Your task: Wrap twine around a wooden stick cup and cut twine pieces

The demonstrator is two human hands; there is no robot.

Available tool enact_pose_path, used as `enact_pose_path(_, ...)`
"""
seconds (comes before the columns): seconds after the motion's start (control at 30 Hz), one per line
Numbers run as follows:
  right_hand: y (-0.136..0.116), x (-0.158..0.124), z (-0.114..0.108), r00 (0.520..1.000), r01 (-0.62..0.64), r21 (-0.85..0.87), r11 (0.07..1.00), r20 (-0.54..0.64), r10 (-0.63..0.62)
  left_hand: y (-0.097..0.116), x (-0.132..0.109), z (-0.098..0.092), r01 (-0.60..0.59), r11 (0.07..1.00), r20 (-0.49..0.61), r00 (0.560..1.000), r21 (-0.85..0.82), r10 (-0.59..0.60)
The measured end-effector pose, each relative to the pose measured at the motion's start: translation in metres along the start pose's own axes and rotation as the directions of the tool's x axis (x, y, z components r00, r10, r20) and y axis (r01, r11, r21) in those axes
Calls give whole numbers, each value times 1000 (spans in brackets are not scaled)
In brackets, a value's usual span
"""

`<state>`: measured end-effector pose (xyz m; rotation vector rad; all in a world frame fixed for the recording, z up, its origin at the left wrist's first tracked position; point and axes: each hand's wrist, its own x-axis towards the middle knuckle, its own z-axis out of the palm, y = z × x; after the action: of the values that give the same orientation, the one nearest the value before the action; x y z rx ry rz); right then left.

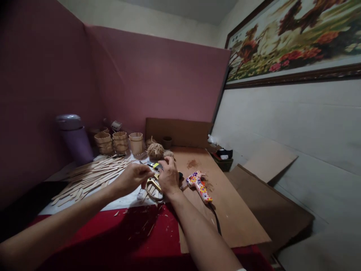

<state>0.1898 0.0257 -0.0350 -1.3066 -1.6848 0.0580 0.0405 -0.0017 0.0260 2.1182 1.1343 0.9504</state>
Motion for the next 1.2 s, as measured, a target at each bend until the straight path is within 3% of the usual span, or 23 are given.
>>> enact_pose_path(0.1, 1, -1, 1, 998, 26, -16, 1000, 58, -25, 12, -21, -3, -31, 1000, -41, 999, -1, 31)
enact_pose_path(0.23, 4, -1, 2, 998, 21, 4, 1000, 63, -21, 23, -38, -16, -32, 979, -170, 985, -200, -3)
enact_pose_path(0.5, 8, 0, 4, 996, 59, 20, 998, 65, -60, 13, -66, -37, -72, 834, -314, 941, -546, -124)
enact_pose_path(0.7, 6, -1, 2, 995, 79, 47, 996, 64, -82, 24, -79, -49, -202, 790, -531, 829, -579, -178)
enact_pose_path(0.87, 0, -1, -3, 993, 118, 72, 990, 12, -120, 14, -62, -55, -225, 801, -610, 765, -555, -208)
enact_pose_path(1.03, -3, -1, -5, 998, 49, 136, 989, -41, -44, -10, -28, -58, -106, 755, -522, 784, -647, -337)
enact_pose_path(1.2, -14, -4, -7, 994, -92, 373, 923, -18, 106, -19, -1, -52, 28, 625, -373, 781, -781, -501)
